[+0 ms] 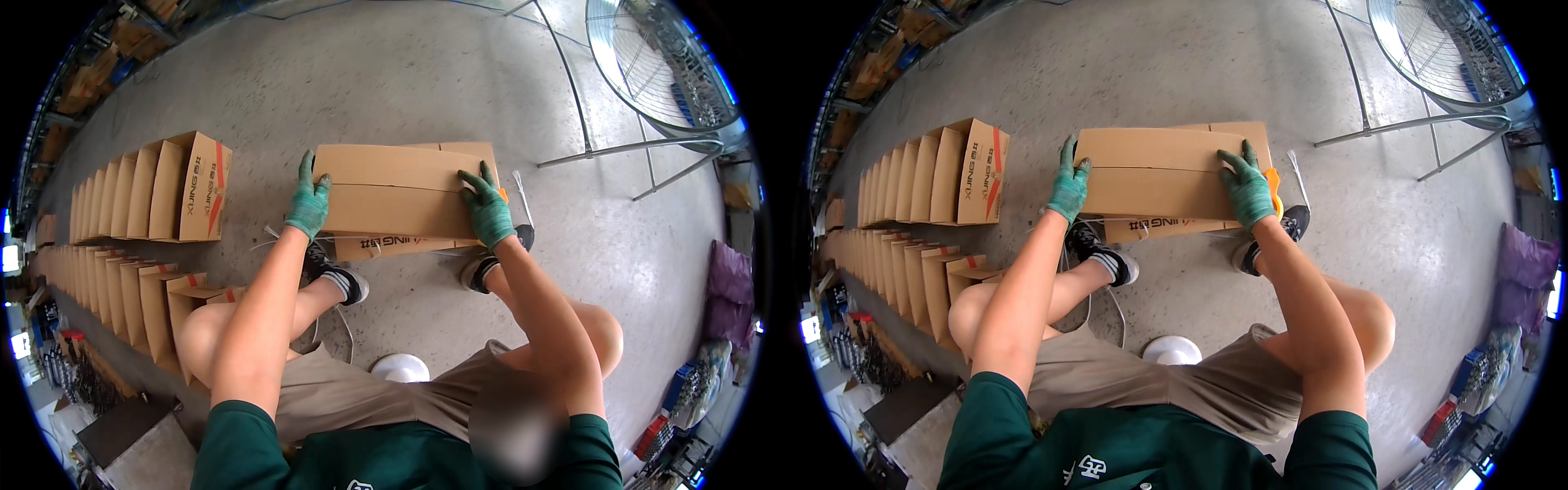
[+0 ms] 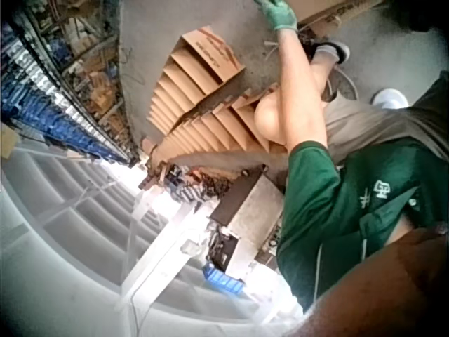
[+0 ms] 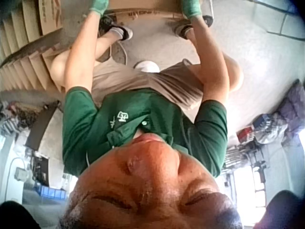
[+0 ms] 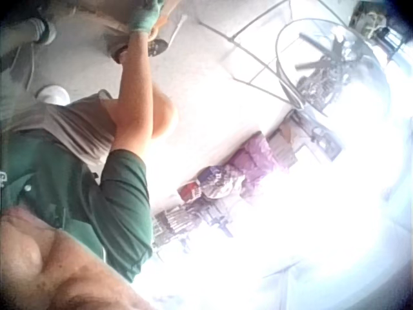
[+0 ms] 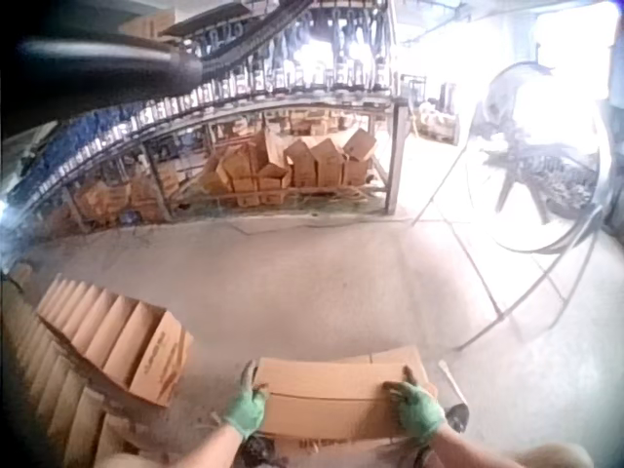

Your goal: The person sits on the floor and repeatedly folds the flaps of empty cardboard boxes. They use a handheld tape dispenser to apply tape to the seams of the boxes, securing them shut. The person then places the sealed boxes into a growing stack on the floor.

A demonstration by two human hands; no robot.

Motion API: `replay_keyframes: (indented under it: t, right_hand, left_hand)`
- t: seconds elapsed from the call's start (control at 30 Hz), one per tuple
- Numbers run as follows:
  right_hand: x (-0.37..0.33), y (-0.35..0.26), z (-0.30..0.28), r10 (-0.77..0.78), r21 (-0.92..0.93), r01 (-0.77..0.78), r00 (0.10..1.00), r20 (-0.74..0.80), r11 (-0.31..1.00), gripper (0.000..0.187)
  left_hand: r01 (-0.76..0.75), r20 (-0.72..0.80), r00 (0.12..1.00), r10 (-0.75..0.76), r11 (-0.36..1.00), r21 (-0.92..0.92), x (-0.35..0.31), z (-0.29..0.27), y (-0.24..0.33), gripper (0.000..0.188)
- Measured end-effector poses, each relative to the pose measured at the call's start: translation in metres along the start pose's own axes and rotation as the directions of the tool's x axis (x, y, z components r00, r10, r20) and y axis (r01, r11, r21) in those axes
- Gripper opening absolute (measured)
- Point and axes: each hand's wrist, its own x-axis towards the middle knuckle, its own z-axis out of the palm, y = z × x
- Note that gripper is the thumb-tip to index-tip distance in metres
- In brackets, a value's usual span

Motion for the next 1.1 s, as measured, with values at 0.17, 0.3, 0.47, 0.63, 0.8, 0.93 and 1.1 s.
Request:
replay_keyframes:
  t: [0.17, 0.3, 0.47, 0.63, 0.8, 0.93, 1.1]
  right_hand:
    - [-0.004, -0.009, 0.005, 0.04, 0.031, -0.039, 0.999, -0.033, 0.999, 0.066]
    - [0.002, 0.006, 0.0, 0.182, 0.454, -0.192, 0.981, 0.066, 0.87, 0.076]
    - [0.035, 0.044, -0.05, 0.371, 0.646, -0.494, 0.868, 0.33, 0.582, 0.056]
    - [0.032, 0.108, -0.02, 0.424, -0.649, -0.268, 0.901, 0.093, 0.712, 0.047]
    - [0.002, 0.161, 0.045, 0.622, -0.05, -0.653, 0.74, -0.256, 0.756, 0.047]
    - [0.005, 0.176, 0.025, 0.378, -0.427, -0.39, 0.919, -0.116, 0.816, 0.026]
    - [0.055, 0.069, -0.068, 0.32, 0.521, -0.209, 0.938, -0.133, 0.828, 0.051]
  left_hand:
    - [0.078, 0.049, 0.996, -0.079, 0.997, 0.027, 0.004, 0.003, -0.007, 0.066]
    - [-0.021, 0.058, 0.998, 0.02, 1.0, 0.016, 0.01, 0.005, -0.01, 0.065]
    - [0.024, 0.069, 0.997, -0.022, 0.999, -0.037, 0.009, 0.004, -0.015, 0.06]
    - [0.061, 0.067, 0.996, -0.058, 0.997, -0.042, 0.006, 0.004, -0.004, 0.058]
    - [-0.032, 0.041, 0.999, 0.032, 0.999, 0.003, 0.011, 0.008, -0.01, 0.058]
    - [0.051, 0.039, 0.998, -0.052, 0.998, 0.031, 0.009, 0.007, -0.001, 0.058]
    - [0.01, -0.02, 1.0, -0.009, 0.999, 0.047, 0.006, 0.001, -0.014, 0.057]
